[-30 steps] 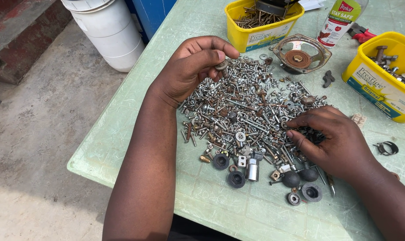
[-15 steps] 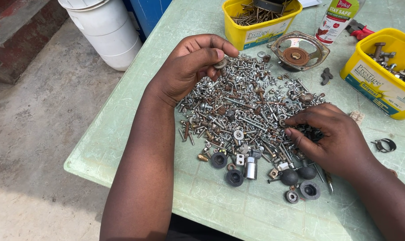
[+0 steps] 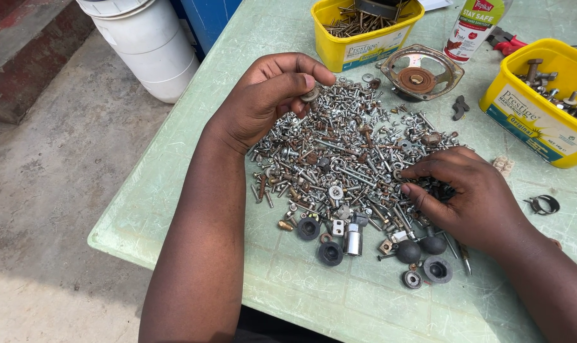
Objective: The person sorts a mixed pile of metal fasteners on a table, picking up individual screws, nuts, and washers, inspecting them, and placing some into a yellow container. The hands repeatedly sift through the pile and handle items one at a time.
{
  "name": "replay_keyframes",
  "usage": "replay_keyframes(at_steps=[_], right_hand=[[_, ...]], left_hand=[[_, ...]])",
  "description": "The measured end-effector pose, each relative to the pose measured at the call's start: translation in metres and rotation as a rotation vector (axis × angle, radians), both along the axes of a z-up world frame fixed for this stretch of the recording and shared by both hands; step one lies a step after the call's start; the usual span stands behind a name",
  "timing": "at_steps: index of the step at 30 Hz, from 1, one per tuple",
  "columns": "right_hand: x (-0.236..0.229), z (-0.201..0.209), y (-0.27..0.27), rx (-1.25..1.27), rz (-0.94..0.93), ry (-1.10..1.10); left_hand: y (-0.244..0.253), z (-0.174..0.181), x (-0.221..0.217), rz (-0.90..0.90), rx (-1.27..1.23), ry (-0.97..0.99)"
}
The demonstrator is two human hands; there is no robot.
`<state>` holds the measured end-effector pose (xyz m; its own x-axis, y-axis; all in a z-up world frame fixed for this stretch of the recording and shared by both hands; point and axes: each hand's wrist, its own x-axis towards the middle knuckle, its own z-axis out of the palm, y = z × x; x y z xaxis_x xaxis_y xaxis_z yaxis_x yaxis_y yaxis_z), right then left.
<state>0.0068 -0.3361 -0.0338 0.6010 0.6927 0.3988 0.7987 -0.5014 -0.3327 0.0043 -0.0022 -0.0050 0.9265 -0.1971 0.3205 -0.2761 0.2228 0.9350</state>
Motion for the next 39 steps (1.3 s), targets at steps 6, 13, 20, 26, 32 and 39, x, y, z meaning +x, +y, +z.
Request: replay_keyframes(at_steps=[6,13,20,26,32,39], right_hand=[[0.0,0.001,0.0,-0.003,0.015,-0.014],[0.002,-0.002,-0.001,-0.01,0.011,-0.022],[0.002,-0.003,-0.002,0.0,0.016,-0.017],[-0.001,0.003,0.0,-0.009,-0.01,-0.001],[0.013,0.015,0.041,-0.02,0.067,-0.053],[0.089,0.026,0.136,-0.271,0.034,-0.148]], left_hand=[[-0.002,0.003,-0.001,0.036,0.013,-0.018],[-0.001,0.002,0.0,0.045,0.014,-0.017],[-0.002,0.001,0.003,0.118,-0.056,-0.075],[0.006,0.001,0.008,0.33,-0.318,-0.136],[0.011,-0.003,0.011,0.421,-0.343,-0.145],[0.01,-0.006,0.016,0.562,-0.34,-0.154]])
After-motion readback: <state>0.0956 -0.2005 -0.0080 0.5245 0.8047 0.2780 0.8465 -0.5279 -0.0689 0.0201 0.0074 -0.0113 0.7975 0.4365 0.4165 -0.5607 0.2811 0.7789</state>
